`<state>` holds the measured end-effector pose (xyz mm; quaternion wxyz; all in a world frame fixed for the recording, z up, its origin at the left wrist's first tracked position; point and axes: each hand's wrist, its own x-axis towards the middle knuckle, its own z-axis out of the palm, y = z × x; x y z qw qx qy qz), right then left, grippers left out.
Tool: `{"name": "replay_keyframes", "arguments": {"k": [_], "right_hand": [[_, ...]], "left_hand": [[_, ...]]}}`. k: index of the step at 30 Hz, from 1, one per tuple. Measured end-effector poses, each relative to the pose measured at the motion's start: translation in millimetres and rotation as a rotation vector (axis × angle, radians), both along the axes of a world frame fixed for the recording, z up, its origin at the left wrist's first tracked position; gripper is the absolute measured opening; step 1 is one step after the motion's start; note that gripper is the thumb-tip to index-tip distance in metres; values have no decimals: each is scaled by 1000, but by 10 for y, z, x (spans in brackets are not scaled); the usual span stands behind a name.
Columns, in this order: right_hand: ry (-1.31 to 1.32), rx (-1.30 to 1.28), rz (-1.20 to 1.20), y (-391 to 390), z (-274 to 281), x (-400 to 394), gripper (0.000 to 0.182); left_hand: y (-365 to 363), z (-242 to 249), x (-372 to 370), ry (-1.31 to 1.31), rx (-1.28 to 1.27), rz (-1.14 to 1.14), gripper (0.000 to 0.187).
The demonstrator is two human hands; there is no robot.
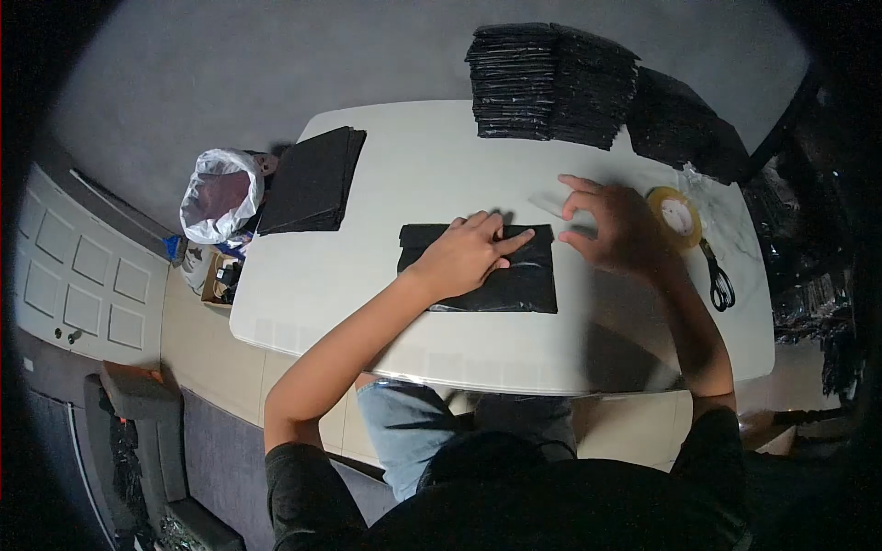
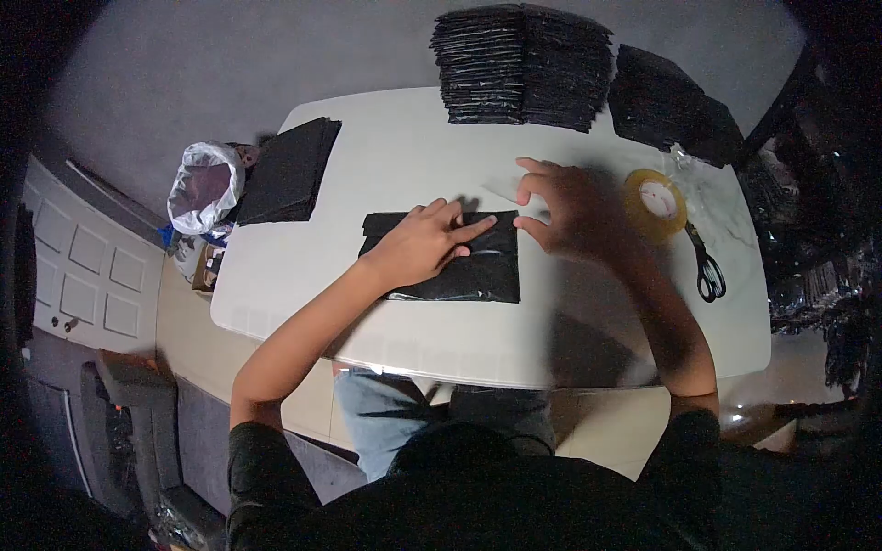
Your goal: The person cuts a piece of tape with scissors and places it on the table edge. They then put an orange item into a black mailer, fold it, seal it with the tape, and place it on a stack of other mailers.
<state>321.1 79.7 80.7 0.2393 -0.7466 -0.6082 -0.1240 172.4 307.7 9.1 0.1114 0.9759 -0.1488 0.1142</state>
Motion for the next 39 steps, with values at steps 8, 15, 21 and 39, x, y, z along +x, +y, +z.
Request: {"name": "replay_keyframes", "arguments": {"k": [8,15,21,39], "right_hand": [[38,52,20,-56,264,-169,29],[714,-65,-6,101,10,-17,21],[1077,-196,187,288,-238,184,23],[1325,-279,192,401,-626,335,22]], "left_hand": [[-15,-140,27,-98,204,6,47],[-122,-124,-62,-114,158,54,58],[6,-181,-58,-123,-22,11,54],[139,249,71,403,-528,269,45]]}}
